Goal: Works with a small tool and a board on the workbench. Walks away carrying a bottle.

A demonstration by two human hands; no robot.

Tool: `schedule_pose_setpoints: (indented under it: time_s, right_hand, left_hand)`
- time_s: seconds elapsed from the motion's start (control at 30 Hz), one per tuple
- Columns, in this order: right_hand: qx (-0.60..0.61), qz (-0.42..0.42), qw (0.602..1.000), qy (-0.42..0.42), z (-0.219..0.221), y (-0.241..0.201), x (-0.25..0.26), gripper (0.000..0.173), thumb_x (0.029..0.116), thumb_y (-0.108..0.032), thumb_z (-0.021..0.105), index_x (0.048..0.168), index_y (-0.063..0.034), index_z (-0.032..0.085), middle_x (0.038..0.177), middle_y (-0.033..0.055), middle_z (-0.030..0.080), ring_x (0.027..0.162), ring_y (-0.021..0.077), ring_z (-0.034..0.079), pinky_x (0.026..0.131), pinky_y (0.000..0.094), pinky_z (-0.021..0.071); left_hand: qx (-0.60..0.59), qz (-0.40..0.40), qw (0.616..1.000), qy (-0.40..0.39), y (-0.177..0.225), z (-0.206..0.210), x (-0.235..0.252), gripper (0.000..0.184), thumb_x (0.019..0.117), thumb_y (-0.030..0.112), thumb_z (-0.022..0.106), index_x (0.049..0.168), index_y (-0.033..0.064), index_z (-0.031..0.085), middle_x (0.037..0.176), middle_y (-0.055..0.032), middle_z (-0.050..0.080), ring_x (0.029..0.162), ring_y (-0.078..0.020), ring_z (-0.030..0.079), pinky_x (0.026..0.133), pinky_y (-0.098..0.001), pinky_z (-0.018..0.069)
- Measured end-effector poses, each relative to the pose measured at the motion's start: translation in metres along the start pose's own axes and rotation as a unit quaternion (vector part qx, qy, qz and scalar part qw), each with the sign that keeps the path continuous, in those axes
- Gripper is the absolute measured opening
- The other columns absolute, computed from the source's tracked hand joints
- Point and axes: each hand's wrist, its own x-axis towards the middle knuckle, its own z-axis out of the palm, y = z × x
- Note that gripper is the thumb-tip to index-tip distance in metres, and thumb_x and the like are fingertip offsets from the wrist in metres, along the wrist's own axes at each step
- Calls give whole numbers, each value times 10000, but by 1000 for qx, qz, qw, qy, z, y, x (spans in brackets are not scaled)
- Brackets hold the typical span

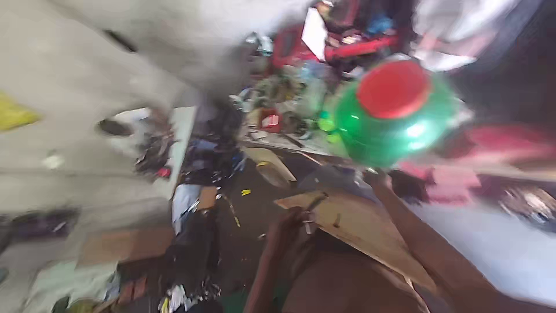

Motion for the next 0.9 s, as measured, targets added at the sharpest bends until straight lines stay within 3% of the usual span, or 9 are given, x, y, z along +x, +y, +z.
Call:
schedule_pose_setpoints:
  time_s: [0.07, 0.17, 0.4, 0.57, 0.8, 0.9]
  right_hand:
    - [71, -24, 997, -12, 7, 7, -1, 599, 927, -255, 777, 1432, -36, 539, 1244, 202, 676, 1045, 283, 707, 919, 476, 595]
    - [100, -41, 994, -27, 7, 10, -8, 643, 967, -254, 737, 1496, -24, 455, 1261, 229, 653, 1016, 289, 704, 897, 475, 597]
    - [125, -27, 991, -31, 12, 11, -13, 666, 981, -276, 726, 1531, -76, 408, 1162, 175, 652, 892, 203, 670, 803, 415, 584]
    - [166, -23, 985, -36, 13, 14, -11, 650, 987, -227, 710, 1531, -93, 382, 1130, 133, 630, 849, 160, 637, 757, 383, 571]
    - [194, -23, 980, -47, 13, 14, -12, 572, 993, -177, 693, 1482, -91, 409, 970, 62, 600, 732, 113, 603, 673, 333, 557]
    - [201, -12, 979, -40, 14, 12, -13, 598, 978, -173, 717, 1486, -100, 409, 998, 67, 601, 746, 112, 604, 680, 332, 557]
  left_hand:
    - [-48, 21, 999, 12, -8, 1, -1, 244, 986, 176, 651, 1201, 115, 748, 1213, -60, 736, 1101, -190, 706, 982, -460, 564]
    - [-89, 62, 994, 20, -12, 2, -2, 228, 982, 160, 661, 1191, 117, 741, 1249, -54, 720, 1137, -188, 690, 995, -454, 555]
    - [-74, 102, 989, 71, -26, 19, 0, 199, 999, 185, 650, 1179, 181, 735, 1237, -7, 726, 1086, -176, 709, 908, -454, 592]
    - [-91, 111, 987, 79, -31, 25, 1, 208, 1003, 219, 656, 1191, 176, 736, 1226, -28, 728, 1094, -190, 707, 923, -465, 585]
    - [-122, 122, 983, 61, -31, 22, 3, 222, 1010, 214, 647, 1214, 167, 722, 1271, -31, 708, 1133, -199, 691, 953, -475, 572]
    - [-125, 125, 983, 56, -32, 24, 5, 225, 1021, 226, 631, 1220, 166, 718, 1283, -23, 702, 1141, -191, 687, 956, -470, 572]
